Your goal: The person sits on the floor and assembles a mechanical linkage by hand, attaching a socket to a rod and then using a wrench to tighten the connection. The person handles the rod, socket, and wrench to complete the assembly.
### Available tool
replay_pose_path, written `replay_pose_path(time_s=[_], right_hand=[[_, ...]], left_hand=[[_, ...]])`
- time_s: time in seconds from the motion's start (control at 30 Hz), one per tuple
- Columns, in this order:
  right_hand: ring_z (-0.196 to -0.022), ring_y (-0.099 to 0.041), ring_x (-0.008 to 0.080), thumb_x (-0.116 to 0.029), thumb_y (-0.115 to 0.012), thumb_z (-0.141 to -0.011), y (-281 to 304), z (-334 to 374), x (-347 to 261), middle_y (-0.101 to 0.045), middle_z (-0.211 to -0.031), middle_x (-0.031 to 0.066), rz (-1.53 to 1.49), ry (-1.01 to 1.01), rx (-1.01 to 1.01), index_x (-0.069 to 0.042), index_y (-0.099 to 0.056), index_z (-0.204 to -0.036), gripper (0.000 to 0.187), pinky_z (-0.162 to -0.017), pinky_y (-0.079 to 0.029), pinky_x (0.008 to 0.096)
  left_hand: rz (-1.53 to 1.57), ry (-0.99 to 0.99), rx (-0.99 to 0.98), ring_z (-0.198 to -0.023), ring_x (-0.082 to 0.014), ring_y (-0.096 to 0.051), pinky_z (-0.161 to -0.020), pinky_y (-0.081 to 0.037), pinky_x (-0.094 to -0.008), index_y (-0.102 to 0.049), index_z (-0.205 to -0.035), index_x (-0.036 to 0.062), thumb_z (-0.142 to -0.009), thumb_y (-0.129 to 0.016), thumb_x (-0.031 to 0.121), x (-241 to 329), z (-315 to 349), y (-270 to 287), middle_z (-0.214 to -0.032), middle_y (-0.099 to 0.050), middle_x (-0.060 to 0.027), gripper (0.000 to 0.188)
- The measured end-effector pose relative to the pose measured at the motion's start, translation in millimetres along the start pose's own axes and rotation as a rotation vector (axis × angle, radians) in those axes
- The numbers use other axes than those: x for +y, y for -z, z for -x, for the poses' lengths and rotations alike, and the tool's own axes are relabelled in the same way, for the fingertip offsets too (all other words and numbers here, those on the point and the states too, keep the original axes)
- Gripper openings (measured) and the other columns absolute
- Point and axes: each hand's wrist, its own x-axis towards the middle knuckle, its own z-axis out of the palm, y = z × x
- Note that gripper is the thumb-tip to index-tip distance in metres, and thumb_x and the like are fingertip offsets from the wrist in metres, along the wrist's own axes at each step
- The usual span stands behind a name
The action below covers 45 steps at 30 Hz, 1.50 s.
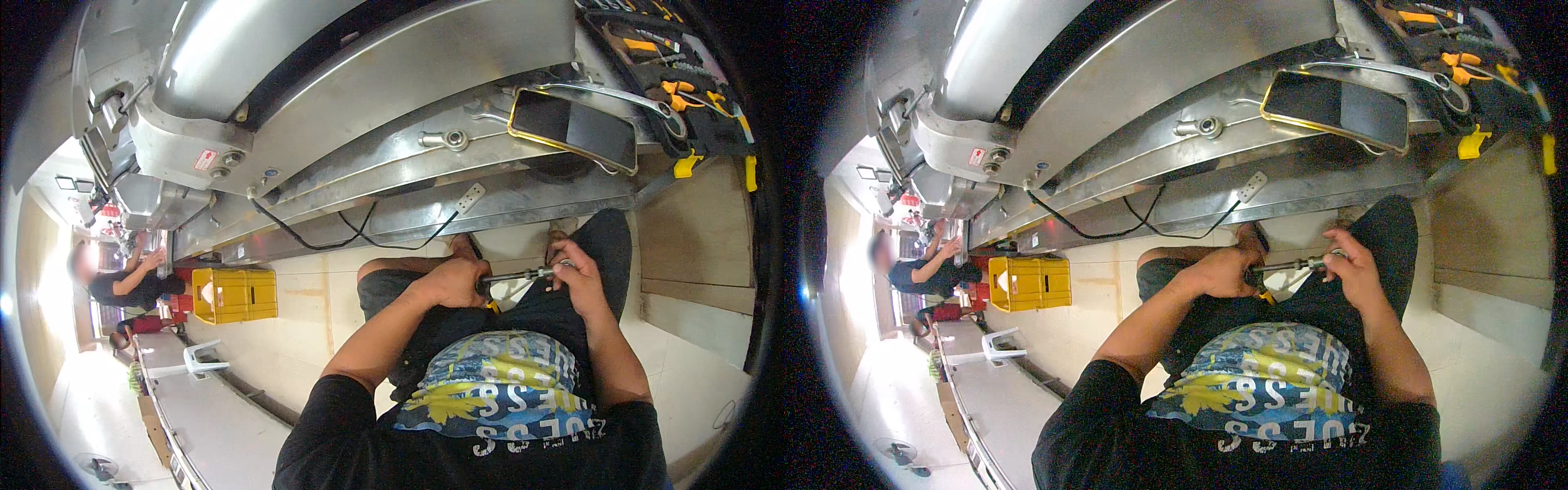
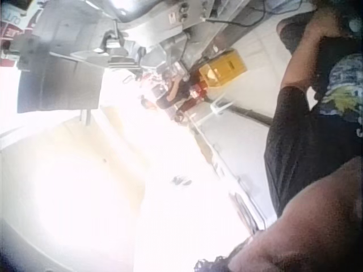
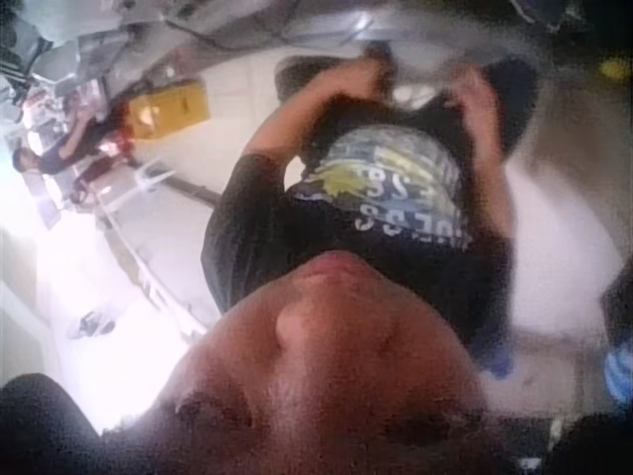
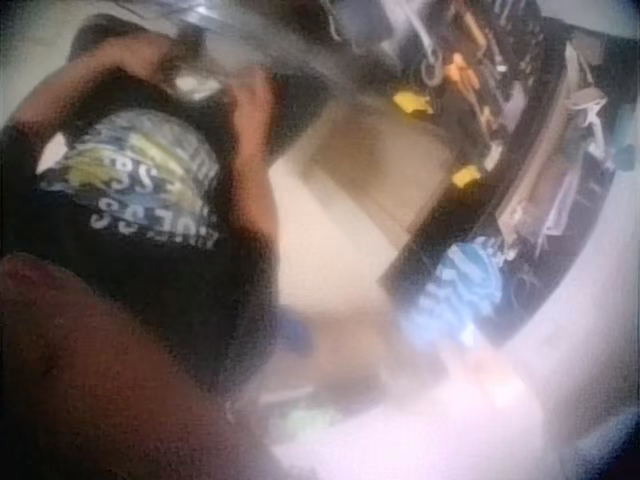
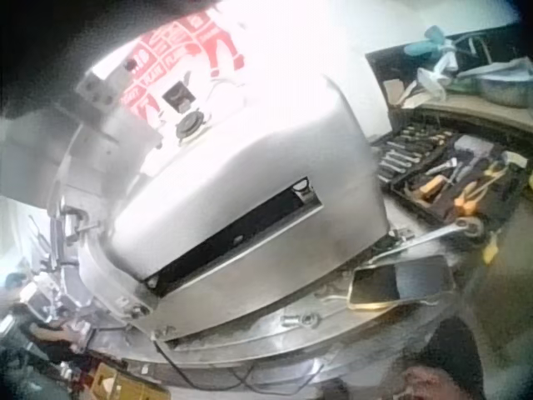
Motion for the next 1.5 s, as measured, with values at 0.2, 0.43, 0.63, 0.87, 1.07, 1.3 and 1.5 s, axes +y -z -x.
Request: replay_pose_path(time_s=[0.2, 0.43, 0.63, 0.87, 1.07, 1.3, 1.5], right_hand=[[-0.062, -0.057, 0.0128, -0.010, -0.062, -0.087, 23, -3, -2, -0.059, -0.084, 0.0033, -0.190, 0.026, 0.126, -0.003, -0.056, -0.130, 0.044, -0.054, -0.046, 0.0270], [-0.056, -0.054, 0.0133, -0.012, -0.061, -0.087, 21, -16, -6, -0.058, -0.077, 0.0038, -0.384, 0.012, 0.213, -0.002, -0.056, -0.130, 0.044, -0.049, -0.043, 0.0271], [-0.052, -0.050, 0.0114, -0.014, -0.059, -0.090, 27, -21, 0, -0.058, -0.076, 0.0026, -0.461, 0.047, 0.368, -0.007, -0.053, -0.134, 0.045, -0.044, -0.039, 0.0261], [-0.046, -0.042, 0.0089, -0.018, -0.056, -0.092, 65, -26, -27, -0.060, -0.079, 0.0013, -0.624, 0.216, 0.531, -0.013, -0.051, -0.137, 0.046, -0.039, -0.036, 0.0248], [-0.044, -0.042, 0.0105, -0.023, -0.049, -0.095, 88, -9, -28, -0.058, -0.077, -0.0009, -0.727, 0.194, 0.524, -0.020, -0.053, -0.138, 0.043, -0.038, -0.038, 0.0267], [-0.045, -0.044, 0.0101, -0.023, -0.056, -0.091, 86, -3, -1, -0.060, -0.080, 0.0000, -0.630, 0.077, 0.516, -0.018, -0.052, -0.138, 0.048, -0.038, -0.038, 0.0251], [-0.043, -0.040, 0.0108, -0.022, -0.055, -0.092, 70, -17, -6, -0.060, -0.076, 0.0010, -0.655, 0.089, 0.441, -0.016, -0.052, -0.138, 0.047, -0.037, -0.037, 0.0264]], left_hand=[[0.205, 0.062, 0.027, -0.103, -0.0385, -0.067, -0.090, -0.053, -0.0433, -0.063, -0.121, -0.0003, -0.071, -0.086, 0.033, 2, -7, -11, -0.110, -0.070, -0.0233, 0.065], [0.295, 0.058, 0.108, -0.103, -0.0311, -0.068, -0.091, -0.051, -0.0379, -0.063, -0.123, 0.0000, -0.069, -0.089, 0.039, -8, -14, -24, -0.111, -0.070, -0.0205, 0.071], [0.735, -0.033, -0.026, -0.100, -0.0196, -0.065, -0.090, -0.051, -0.0335, -0.059, -0.127, -0.0001, -0.071, -0.091, 0.030, -14, -26, -44, -0.109, -0.070, -0.0119, 0.072], [1.258, 0.068, 0.027, -0.101, -0.0159, -0.065, -0.084, -0.053, -0.0344, -0.059, -0.125, 0.0077, -0.085, -0.079, 0.021, -40, -43, -84, -0.110, -0.068, -0.0036, 0.047], [1.608, 0.301, 0.403, -0.094, -0.0196, -0.071, -0.071, -0.058, -0.0326, -0.061, -0.111, 0.0088, -0.092, -0.066, 0.012, -33, -2, -64, -0.098, -0.069, -0.0063, 0.020], [2.047, -0.507, 0.957, -0.108, -0.0322, -0.066, -0.085, -0.062, -0.0460, -0.058, -0.121, 0.0067, -0.094, -0.063, 0.014, -35, 130, 63, -0.108, -0.067, -0.0138, 0.029], [1.798, -0.443, 1.419, -0.106, -0.0306, -0.065, -0.086, -0.060, -0.0427, -0.059, -0.114, 0.0025, -0.097, -0.062, 0.018, -39, 137, 123, -0.107, -0.066, -0.0139, 0.022]])
